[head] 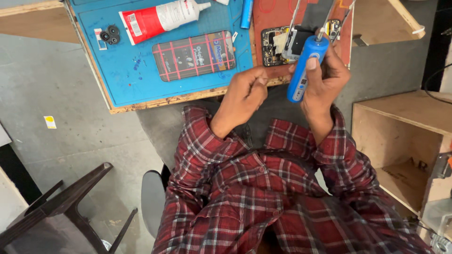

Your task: The person uses a blue electric screwdriver to remove screws from a smartphone frame, then places the frame onto the phone body and presses the edges to close it. The person powers on the phone to verify the screen works, then uses a blue pen-like tool to adjust internal components.

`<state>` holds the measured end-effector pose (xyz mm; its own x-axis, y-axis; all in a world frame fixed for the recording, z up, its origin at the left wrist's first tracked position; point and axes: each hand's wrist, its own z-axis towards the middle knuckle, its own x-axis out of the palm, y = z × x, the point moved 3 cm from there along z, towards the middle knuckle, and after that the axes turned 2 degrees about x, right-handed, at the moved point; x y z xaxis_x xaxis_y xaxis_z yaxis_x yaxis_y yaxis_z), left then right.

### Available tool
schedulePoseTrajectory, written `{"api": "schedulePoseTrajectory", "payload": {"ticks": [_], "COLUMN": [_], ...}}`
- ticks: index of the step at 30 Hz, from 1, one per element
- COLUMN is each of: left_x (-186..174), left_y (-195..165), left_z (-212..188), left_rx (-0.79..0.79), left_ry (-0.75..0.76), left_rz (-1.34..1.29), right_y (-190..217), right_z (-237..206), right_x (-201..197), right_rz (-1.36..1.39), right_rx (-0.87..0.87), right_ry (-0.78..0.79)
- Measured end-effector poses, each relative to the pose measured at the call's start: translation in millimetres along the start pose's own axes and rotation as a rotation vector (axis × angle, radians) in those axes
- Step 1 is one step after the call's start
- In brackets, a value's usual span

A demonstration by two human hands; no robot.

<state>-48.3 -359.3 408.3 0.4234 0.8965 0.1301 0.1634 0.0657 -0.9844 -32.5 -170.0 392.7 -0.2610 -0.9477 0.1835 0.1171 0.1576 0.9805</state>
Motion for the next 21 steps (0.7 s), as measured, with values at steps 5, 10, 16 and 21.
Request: {"api": "schedulePoseTrajectory", "payload": {"ticks": [5,10,16,21], "left_x": [-1,2,2,-12], "left_y": [-3,-8,-38,-48], "left_z": [0,1,-6,-8], "left_rx": [0.064,0.126,0.598,0.746], "left_ry": [-0.007,-0.099,-0.322,-0.207], "left_rz": [0.341,0.347,0.649,0.976], "right_y": [7,13,20,19], "right_z": [-1,-4,-6,-9], "right_x": [1,1,8,13], "right_rz": [0.075,0.185,0.083,0.094], "right_rx": [0.034,0.093,0.051,0.119], "right_ry": [0.024,0.078,0.137,0.183]}}
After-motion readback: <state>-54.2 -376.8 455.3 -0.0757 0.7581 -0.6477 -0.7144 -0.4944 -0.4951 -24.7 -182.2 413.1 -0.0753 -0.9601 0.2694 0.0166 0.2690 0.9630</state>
